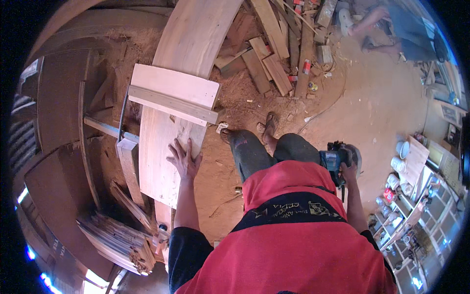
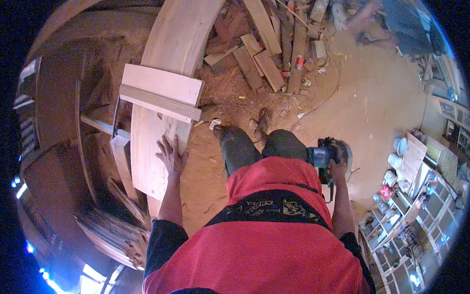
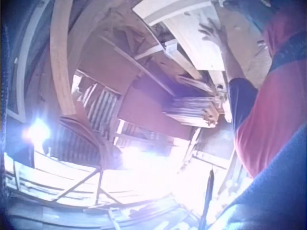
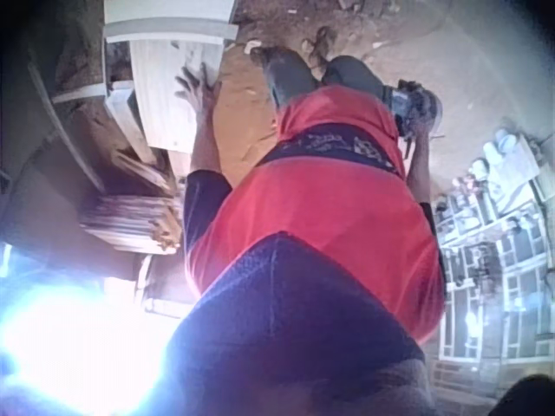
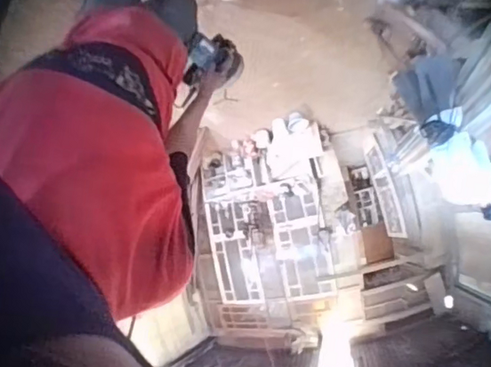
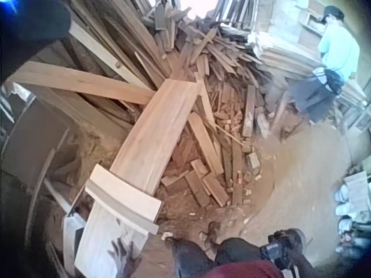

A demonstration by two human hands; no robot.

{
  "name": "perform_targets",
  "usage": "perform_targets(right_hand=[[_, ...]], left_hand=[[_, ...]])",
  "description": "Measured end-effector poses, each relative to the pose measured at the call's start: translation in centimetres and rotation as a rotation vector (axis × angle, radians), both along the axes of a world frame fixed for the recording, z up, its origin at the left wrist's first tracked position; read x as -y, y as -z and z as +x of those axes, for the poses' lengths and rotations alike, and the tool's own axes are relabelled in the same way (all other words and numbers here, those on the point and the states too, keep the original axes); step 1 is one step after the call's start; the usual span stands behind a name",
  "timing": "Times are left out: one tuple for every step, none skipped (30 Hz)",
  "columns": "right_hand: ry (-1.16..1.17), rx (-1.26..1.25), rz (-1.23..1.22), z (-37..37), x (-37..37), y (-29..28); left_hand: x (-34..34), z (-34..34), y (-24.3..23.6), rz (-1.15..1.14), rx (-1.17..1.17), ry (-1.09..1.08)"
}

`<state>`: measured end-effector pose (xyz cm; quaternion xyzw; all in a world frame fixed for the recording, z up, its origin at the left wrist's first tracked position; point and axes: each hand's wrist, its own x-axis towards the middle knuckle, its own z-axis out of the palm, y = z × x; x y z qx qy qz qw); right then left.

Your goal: The person positions wooden boards against a guide, uses a circular saw to cut through the wood, and subsequently uses a hand planer to smooth the surfaces of several boards.

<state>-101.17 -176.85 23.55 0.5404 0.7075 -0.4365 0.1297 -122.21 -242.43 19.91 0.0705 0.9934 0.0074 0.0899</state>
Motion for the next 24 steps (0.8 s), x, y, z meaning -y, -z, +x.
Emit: perform_targets(right_hand=[[-0.023, -0.002, 0.013, -1.6, -0.5, -0.7], [-0.058, -0.047, 0.004, -2.9, -0.7, -1.5], [-0.1, -0.092, -0.008, -4.5, -0.8, -2.0], [-0.131, -0.085, -0.007, -6.1, -0.7, -2.5], [-0.127, -0.087, -0.002, -7.2, -0.5, -3.1], [-0.182, -0.208, -0.025, -8.6, -0.3, -3.5], [-0.182, -0.23, -0.021, -9.9, 0.0, -3.8], [-0.185, -0.25, -0.015, -11.0, 0.1, -4.1], [-0.189, -0.251, -0.01, -11.9, 0.4, -4.3], [-0.189, -0.279, -0.038, -12.7, 0.8, -4.5], [-0.187, -0.313, -0.065, -13.6, 1.5, -4.8], [-0.191, -0.341, -0.096, -14.8, 2.8, -6.1], [-0.191, -0.344, -0.09, -15.4, 3.7, -6.2], [-0.218, -0.332, -0.105, -15.7, 4.3, -6.7], [-0.271, -0.329, -0.133, -17.2, 5.2, -7.4], [-0.299, -0.327, -0.163, -18.4, 6.2, -8.2], [-0.274, -0.372, -0.197, -19.8, 8.3, -9.8], [-0.296, -0.383, -0.262, -20.5, 8.9, -10.1], [-0.323, -0.391, -0.328, -21.3, 9.5, -10.4], [-0.339, -0.405, -0.299, -22.8, 11.5, -11.4], [-0.363, -0.418, -0.274, -24.1, 13.4, -12.3], [-0.457, -0.42, -0.278, -24.9, 14.2, -12.3], [-0.494, -0.42, -0.268, -25.5, 15.1, -12.3], [-0.525, -0.401, -0.334, -26.8, 16.1, -13.0]], left_hand=[[0.0, 0.1, 0.0, 0.003, -0.006, 0.001], [0.0, 0.0, -0.1, 0.005, -0.007, 0.002], [0.1, 0.2, -0.1, -0.001, -0.004, -0.001], [0.2, 0.2, -0.2, -0.007, -0.001, -0.003], [0.2, 0.0, -0.3, -0.003, -0.004, 0.001], [0.2, 0.1, -0.3, 0.0, -0.006, -0.003], [0.2, 0.1, -0.3, 0.004, -0.008, -0.004], [0.1, 0.1, -0.3, 0.009, -0.009, -0.01], [-0.1, 0.0, -0.4, -0.005, 0.003, -0.022], [-0.3, -0.1, -0.4, -0.018, 0.016, -0.032], [-0.4, -0.4, -0.3, -0.011, 0.007, -0.031], [-0.4, -0.2, -0.3, 0.003, 0.009, -0.035], [-0.3, -0.2, -0.2, 0.018, 0.011, -0.037], [-0.3, -0.4, -0.3, 0.031, 0.003, -0.031], [-0.3, 0.0, -0.9, 0.014, 0.001, -0.043], [-0.4, 0.0, -1.2, -0.002, -0.001, -0.057], [-0.6, -0.1, -1.5, 0.008, -0.009, -0.08], [-0.7, -0.6, -1.9, 0.018, 0.034, -0.104], [-0.8, -0.9, -2.4, 0.029, 0.075, -0.131], [-0.9, -1.3, -3.2, 0.043, 0.07, -0.162], [-1.1, -2.1, -4.1, 0.074, 0.126, -0.251], [-1.4, -2.6, -4.6, 0.103, 0.183, -0.347], [-1.7, -3.1, -4.9, 0.114, 0.185, -0.401], [-1.6, -3.8, -5.0, 0.139, 0.185, -0.393]])
